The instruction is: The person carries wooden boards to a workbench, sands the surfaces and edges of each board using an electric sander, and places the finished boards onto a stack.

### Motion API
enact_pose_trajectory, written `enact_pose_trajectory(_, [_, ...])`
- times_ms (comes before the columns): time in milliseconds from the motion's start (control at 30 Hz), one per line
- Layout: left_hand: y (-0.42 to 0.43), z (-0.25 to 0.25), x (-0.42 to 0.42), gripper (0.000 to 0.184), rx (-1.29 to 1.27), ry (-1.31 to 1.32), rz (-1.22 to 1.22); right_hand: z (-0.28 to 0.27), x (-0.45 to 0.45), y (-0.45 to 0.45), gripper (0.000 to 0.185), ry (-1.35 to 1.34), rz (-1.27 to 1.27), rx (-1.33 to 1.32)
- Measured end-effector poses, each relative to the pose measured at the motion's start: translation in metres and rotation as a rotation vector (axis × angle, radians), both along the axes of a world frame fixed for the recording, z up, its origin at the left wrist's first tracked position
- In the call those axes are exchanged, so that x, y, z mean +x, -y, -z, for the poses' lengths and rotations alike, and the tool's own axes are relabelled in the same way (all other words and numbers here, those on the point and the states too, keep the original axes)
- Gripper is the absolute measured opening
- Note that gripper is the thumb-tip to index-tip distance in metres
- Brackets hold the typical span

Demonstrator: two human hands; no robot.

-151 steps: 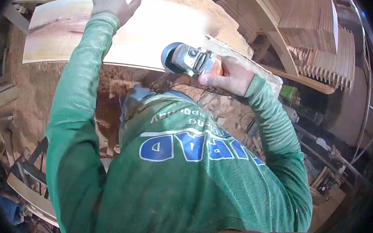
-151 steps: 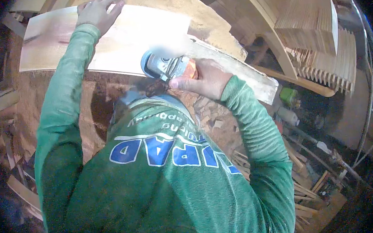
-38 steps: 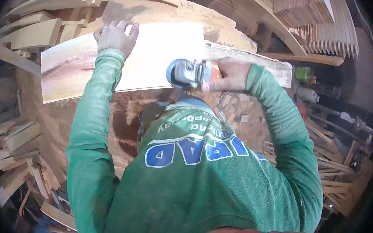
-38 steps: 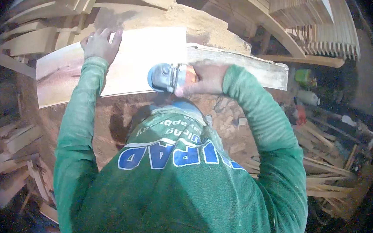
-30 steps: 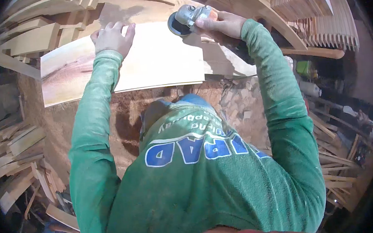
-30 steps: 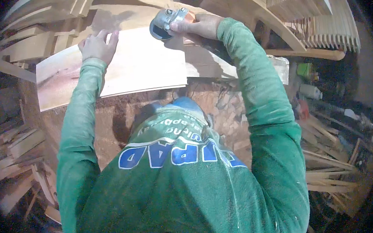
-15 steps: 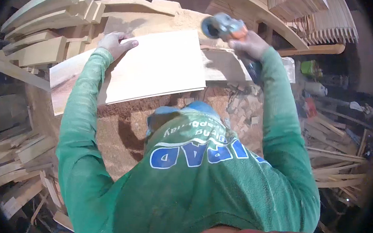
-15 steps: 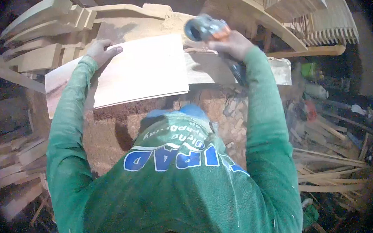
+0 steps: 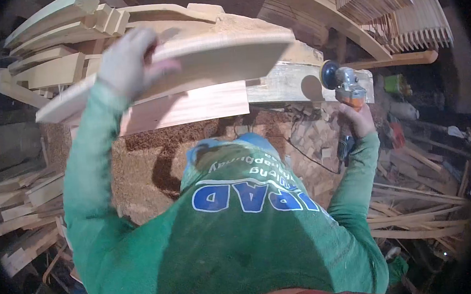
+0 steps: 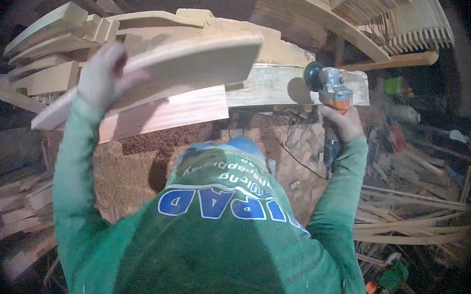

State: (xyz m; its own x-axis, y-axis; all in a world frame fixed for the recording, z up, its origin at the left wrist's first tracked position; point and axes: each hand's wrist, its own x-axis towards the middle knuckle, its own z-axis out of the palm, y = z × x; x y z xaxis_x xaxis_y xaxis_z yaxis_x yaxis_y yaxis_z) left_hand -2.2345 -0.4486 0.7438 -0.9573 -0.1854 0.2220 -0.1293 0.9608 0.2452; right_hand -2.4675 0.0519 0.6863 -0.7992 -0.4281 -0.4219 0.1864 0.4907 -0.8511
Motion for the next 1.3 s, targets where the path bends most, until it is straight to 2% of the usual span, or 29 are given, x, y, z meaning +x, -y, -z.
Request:
enact_pose_trajectory(67, [-0.038,-0.009,0.037,0.038,0.126,0.064,0.053,-0.010,0.001,0.000,0.039,0.024,0.036,0.003])
enact_pose_trajectory(100, [-0.049,-0.002,0.056,0.023,0.161,0.134,0.091,-0.010,0.001,0.000,0.039,0.013,0.034,0.000])
enact_pose_trajectory(133, [-0.069,-0.003,0.072,0.028,0.048,0.218,0.107,-0.013,0.000,0.001,0.039,-0.005,0.010,-0.009])
enact_pose_trajectory(167, [-0.086,0.001,0.085,0.040,0.052,0.333,0.108,-0.018,0.000,0.005,0.039,-0.024,-0.017,-0.019])
enact_pose_trajectory(200, [-0.099,0.022,0.098,0.050,-0.057,0.292,0.159,-0.022,-0.001,0.009,0.039,-0.043,-0.045,-0.030])
enact_pose_trajectory(267, [-0.118,0.022,0.109,0.056,-0.067,0.297,0.165,-0.028,-0.003,0.018,0.041,-0.023,-0.089,-0.032])
enact_pose_trajectory(400, [-0.122,0.068,0.125,0.058,-0.179,0.156,0.151,-0.036,-0.011,0.051,0.047,-0.066,-0.290,-0.024])
enact_pose_trajectory(433, [-0.114,0.082,0.125,0.058,-0.221,0.140,0.139,-0.039,-0.007,0.065,0.039,-0.132,-0.345,0.001])
enact_pose_trajectory(467, [-0.106,0.097,0.129,0.058,-0.266,0.125,0.131,-0.040,-0.006,0.073,0.045,-0.065,-0.396,0.011])
enact_pose_trajectory(500, [-0.097,0.118,0.132,0.061,-0.273,0.147,0.121,-0.040,-0.008,0.079,0.050,0.002,-0.442,0.024])
enact_pose_trajectory(567, [-0.088,0.128,0.124,0.064,-0.207,0.194,0.072,-0.026,-0.011,0.087,0.064,-0.041,-0.600,-0.068])
enact_pose_trajectory(600, [-0.085,0.131,0.122,0.066,-0.170,0.214,0.047,-0.020,-0.009,0.089,0.066,-0.059,-0.669,-0.033])
enact_pose_trajectory(633, [-0.081,0.134,0.121,0.079,-0.048,0.251,-0.016,-0.018,-0.005,0.094,0.070,-0.077,-0.739,0.006])
enact_pose_trajectory(700, [-0.070,0.137,0.117,0.080,-0.052,0.298,-0.091,-0.030,0.018,0.118,0.080,-0.052,-0.816,0.157])
enact_pose_trajectory(733, [-0.063,0.138,0.115,0.081,-0.054,0.326,-0.128,-0.021,0.028,0.127,0.075,-0.032,-0.887,0.209])
enact_pose_trajectory(767, [-0.051,0.139,0.109,0.074,-0.016,0.360,-0.222,-0.023,0.038,0.132,0.074,-0.023,-0.931,0.228])
enact_pose_trajectory(900, [0.003,0.160,0.076,0.063,-0.080,0.228,-0.493,-0.033,0.071,0.160,0.075,-0.036,-1.151,0.362])
enact_pose_trajectory(1000, [0.017,0.154,0.055,0.052,-0.008,0.180,-0.575,-0.026,0.064,0.172,0.078,-0.106,-1.133,0.307])
enact_pose_trajectory(1100, [0.019,0.150,0.049,0.044,0.055,0.124,-0.559,-0.013,0.037,0.198,0.082,-0.126,-1.124,0.399])
enact_pose_trajectory(1200, [0.020,0.157,0.050,0.044,0.024,0.057,-0.556,-0.030,0.015,0.230,0.088,-0.171,-1.032,0.419])
enact_pose_trajectory(1300, [0.020,0.153,0.049,0.047,0.057,0.097,-0.578,-0.010,-0.015,0.248,0.094,-0.128,-0.941,0.488])
